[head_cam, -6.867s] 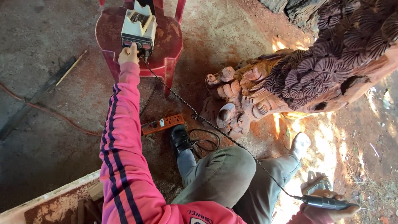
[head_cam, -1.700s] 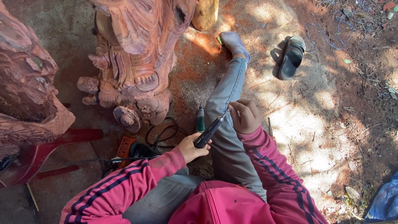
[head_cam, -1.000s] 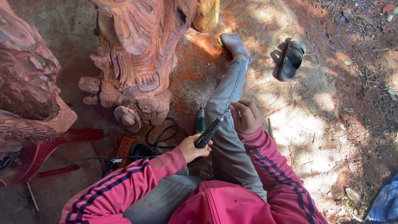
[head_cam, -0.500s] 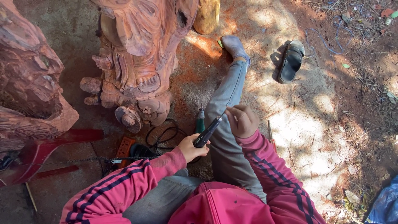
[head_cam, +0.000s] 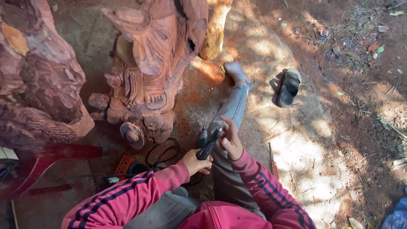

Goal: Carving intricate details into a large wooden sculpture using a handheld rotary power tool.

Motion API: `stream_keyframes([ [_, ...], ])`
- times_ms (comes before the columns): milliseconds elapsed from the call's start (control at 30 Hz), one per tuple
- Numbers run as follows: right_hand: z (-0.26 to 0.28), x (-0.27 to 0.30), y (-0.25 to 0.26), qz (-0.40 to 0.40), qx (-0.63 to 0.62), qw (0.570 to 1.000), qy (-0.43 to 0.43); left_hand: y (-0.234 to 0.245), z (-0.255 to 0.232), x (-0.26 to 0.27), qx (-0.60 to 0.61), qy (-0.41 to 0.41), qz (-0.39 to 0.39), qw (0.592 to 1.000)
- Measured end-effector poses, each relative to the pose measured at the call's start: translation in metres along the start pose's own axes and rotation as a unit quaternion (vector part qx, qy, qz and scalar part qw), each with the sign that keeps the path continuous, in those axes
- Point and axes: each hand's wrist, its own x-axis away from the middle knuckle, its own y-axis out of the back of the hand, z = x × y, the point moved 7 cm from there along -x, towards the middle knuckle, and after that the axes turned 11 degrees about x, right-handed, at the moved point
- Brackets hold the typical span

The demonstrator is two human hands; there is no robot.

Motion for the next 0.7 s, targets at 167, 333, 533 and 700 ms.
stream_keyframes([
  [167,-0.004,0.016,-0.040,0.146,-0.029,0.987,-0.055,-0.004,-0.001,0.007,-0.033,-0.006,0.042,0.999],
  [333,0.033,0.005,-0.060,0.195,-0.069,0.978,0.038,-0.017,-0.010,0.017,-0.182,0.025,0.103,0.978],
  [533,0.055,0.003,-0.064,0.268,-0.119,0.951,0.098,-0.033,0.018,0.015,-0.079,0.198,0.259,0.942],
  [700,0.077,0.007,-0.073,0.343,-0.189,0.910,0.134,-0.051,0.029,0.038,0.039,0.313,0.431,0.845],
])
